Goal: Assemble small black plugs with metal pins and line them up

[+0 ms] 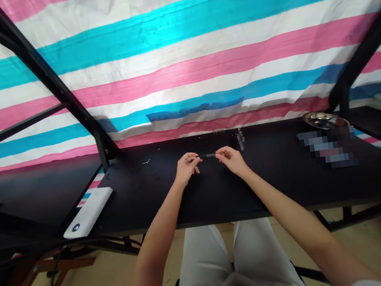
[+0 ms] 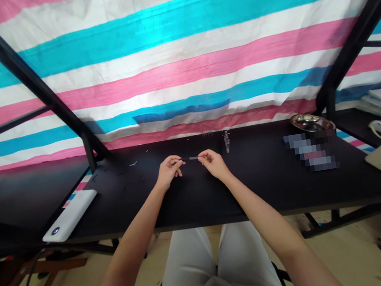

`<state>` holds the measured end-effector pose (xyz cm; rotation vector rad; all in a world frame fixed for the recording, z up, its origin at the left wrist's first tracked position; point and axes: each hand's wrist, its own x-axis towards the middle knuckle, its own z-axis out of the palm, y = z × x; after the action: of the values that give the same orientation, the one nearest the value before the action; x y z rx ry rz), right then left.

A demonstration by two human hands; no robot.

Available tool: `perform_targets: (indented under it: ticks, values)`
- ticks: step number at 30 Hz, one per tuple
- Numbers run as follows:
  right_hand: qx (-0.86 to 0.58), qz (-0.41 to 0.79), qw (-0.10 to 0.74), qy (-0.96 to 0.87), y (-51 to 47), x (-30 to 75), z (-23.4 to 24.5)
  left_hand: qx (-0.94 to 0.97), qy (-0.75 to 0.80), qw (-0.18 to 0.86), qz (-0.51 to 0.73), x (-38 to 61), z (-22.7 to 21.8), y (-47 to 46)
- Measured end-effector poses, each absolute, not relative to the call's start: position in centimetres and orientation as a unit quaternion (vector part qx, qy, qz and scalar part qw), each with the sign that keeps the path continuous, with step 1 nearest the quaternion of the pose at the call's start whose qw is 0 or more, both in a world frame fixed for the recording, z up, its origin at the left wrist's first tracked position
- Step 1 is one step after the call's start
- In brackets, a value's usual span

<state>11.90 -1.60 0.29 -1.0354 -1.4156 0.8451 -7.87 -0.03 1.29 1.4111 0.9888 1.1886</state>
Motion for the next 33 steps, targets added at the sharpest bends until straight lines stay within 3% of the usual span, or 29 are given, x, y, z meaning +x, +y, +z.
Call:
perform_targets:
  ticks: [6, 12, 21, 33]
  values:
    - [-0.438, 0.371, 0.588, -0.57, -1.4, 12.6, 0.7, 0.594, 0.421, 0.496, 0.473, -8.2, 1.3, 0.0]
    - [-0.408, 0.417, 0.531, -0.615, -1.7, 11.6, 0.0, 0.655, 0.396, 0.515, 0.386, -7.5, 1.0, -0.7]
    - [-0.408, 0.456, 0.435, -0.661, -2.0, 11.6, -0.3, 0.664, 0.383, 0.51, 0.391, -7.6, 0.9, -0.6]
    - [-0.428, 0.321, 0.394, -0.747, -2.5, 11.5, -0.5, 0.679, 0.379, 0.509, 0.369, -7.4, 1.2, -1.1]
